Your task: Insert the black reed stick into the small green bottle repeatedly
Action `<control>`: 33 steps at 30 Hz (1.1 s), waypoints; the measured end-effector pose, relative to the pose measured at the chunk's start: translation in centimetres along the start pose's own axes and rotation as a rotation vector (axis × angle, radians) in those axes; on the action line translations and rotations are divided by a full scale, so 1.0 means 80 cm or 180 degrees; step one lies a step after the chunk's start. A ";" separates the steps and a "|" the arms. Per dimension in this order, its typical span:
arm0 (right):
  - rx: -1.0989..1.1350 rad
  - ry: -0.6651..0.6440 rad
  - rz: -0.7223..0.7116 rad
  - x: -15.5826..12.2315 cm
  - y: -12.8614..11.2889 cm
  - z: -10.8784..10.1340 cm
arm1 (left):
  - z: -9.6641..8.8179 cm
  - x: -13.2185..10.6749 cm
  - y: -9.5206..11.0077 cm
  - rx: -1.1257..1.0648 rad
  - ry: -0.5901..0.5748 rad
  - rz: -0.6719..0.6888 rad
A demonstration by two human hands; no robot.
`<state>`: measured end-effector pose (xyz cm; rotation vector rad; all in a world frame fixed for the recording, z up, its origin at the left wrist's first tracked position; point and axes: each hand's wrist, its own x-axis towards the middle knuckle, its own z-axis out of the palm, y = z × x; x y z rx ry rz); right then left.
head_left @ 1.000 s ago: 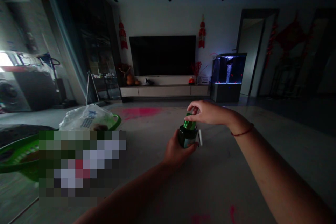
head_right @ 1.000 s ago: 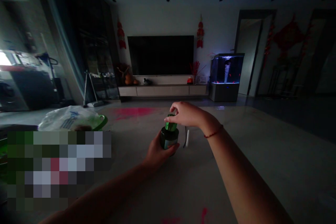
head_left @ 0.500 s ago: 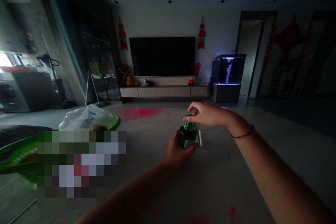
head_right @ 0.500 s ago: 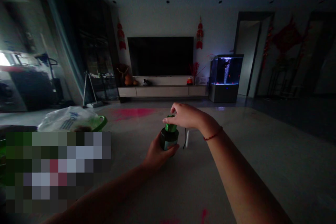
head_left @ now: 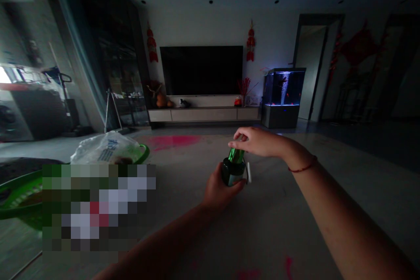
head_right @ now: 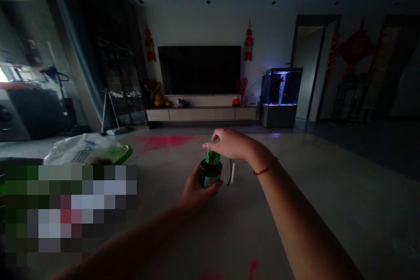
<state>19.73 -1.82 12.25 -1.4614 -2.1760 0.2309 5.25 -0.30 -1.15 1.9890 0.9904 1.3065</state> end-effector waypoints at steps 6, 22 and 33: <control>0.0172 -0.0242 -0.0265 -0.001 0.002 -0.002 | 0.000 0.000 0.000 -0.0042 0.0042 -0.0051; 0.0352 -0.0243 -0.0282 -0.002 0.005 -0.007 | 0.000 0.000 0.005 -0.0011 -0.0015 0.0024; 0.0121 -0.0154 -0.0167 -0.002 0.003 -0.005 | 0.000 0.000 0.006 0.0052 0.0004 0.0032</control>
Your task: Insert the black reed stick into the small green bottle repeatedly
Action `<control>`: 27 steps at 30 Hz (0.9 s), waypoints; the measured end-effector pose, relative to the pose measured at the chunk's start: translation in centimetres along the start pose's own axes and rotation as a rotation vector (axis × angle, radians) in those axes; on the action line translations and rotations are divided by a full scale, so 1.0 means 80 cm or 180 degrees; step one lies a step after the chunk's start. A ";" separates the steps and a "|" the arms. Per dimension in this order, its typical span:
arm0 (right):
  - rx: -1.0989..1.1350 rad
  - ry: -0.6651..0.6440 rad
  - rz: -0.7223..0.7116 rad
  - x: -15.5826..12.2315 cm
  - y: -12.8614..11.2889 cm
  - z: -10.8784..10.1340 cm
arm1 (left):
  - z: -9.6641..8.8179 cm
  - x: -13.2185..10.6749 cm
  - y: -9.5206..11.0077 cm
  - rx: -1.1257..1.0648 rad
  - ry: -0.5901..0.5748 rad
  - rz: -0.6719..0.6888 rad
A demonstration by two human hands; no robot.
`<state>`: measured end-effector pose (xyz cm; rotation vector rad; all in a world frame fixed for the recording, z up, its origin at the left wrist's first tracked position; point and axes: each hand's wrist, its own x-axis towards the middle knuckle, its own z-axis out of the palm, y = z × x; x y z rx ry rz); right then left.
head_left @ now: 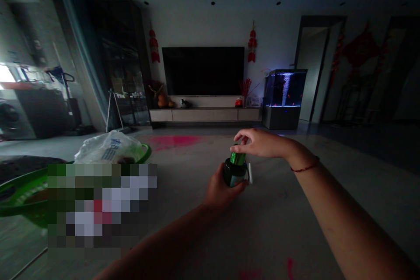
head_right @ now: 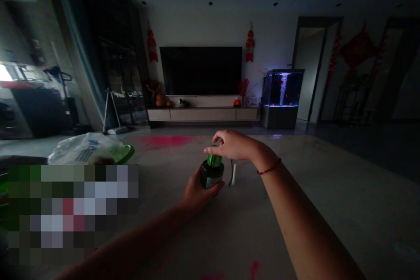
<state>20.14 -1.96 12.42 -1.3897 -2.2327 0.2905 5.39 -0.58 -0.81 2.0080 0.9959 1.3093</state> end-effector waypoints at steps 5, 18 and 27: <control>-0.0033 -0.0072 -0.0169 -0.001 0.000 -0.002 | 0.001 0.000 -0.003 0.0008 -0.0009 0.0058; 0.0168 -0.0129 -0.0151 0.000 0.005 -0.003 | 0.000 0.000 -0.003 -0.0084 -0.0030 0.0018; 0.0439 -0.0263 -0.0509 -0.002 0.011 -0.006 | -0.005 -0.002 0.002 -0.0063 -0.0074 0.0008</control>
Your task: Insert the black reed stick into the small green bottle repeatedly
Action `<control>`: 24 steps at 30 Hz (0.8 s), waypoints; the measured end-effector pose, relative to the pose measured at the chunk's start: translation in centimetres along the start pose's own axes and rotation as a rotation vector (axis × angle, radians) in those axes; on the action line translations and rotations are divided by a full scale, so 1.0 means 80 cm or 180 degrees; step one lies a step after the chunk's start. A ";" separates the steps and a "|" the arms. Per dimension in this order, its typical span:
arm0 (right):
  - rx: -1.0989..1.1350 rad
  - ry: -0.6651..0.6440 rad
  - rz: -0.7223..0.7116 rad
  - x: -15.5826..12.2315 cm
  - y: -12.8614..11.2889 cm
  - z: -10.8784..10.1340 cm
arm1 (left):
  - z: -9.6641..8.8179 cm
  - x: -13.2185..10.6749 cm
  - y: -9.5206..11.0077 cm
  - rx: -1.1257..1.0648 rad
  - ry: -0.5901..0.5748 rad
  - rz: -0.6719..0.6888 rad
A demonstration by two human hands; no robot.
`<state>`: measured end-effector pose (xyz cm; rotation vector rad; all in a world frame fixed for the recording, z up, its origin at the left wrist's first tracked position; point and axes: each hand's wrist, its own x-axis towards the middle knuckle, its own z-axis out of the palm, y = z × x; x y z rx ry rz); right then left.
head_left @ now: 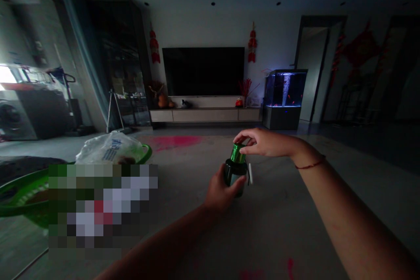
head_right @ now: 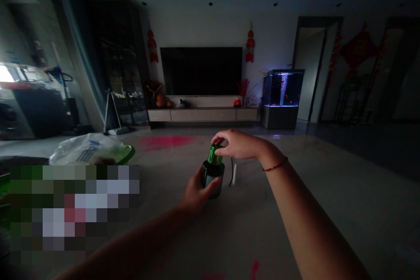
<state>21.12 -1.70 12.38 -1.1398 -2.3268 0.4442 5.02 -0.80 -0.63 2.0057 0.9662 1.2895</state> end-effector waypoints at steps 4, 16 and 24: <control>-0.0009 -0.0017 0.0012 0.000 -0.001 0.000 | -0.002 -0.001 -0.001 -0.0059 -0.0018 -0.0004; -0.0126 0.0126 0.0687 0.005 0.006 0.007 | -0.001 -0.002 0.000 -0.0092 -0.0120 -0.0030; 0.0117 -0.0201 0.0063 -0.003 0.011 -0.005 | -0.002 -0.002 0.001 0.0000 -0.0112 0.0050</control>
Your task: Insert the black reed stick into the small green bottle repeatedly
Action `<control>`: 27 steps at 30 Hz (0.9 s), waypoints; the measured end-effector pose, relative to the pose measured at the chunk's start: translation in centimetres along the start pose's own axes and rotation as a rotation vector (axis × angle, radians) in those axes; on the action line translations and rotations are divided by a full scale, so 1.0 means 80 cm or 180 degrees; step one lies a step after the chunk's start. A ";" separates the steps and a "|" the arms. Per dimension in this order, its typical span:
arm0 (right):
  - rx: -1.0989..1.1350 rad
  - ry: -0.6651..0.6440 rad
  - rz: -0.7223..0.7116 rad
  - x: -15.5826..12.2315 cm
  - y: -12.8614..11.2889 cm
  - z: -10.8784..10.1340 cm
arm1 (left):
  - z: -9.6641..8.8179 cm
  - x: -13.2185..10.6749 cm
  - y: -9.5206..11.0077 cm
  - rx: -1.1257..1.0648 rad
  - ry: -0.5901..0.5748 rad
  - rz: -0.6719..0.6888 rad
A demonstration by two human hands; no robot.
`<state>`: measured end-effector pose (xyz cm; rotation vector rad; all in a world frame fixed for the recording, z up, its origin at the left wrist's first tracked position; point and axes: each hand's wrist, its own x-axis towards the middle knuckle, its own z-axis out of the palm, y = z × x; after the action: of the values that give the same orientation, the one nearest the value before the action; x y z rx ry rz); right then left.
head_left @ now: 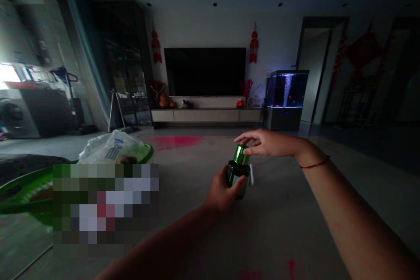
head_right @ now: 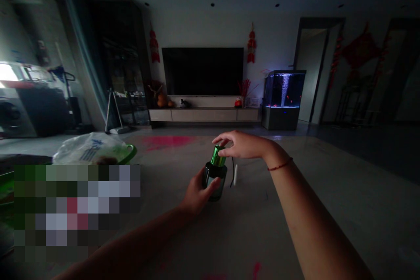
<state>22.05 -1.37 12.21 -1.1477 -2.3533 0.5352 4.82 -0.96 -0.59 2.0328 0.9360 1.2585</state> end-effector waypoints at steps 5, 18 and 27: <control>0.0031 -0.0038 0.0486 0.001 -0.002 0.004 | 0.000 0.001 0.001 0.0106 -0.0014 -0.0042; 0.0129 0.0023 0.0277 0.001 0.004 0.001 | 0.000 -0.001 0.001 0.0075 -0.0016 -0.0100; -0.0217 0.0106 0.0561 0.009 0.004 0.010 | -0.001 -0.001 0.003 0.0127 -0.0075 -0.0100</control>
<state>21.42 -0.75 11.55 -1.3935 -2.2708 0.4945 4.76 -1.15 -0.41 2.0510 0.9856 1.2059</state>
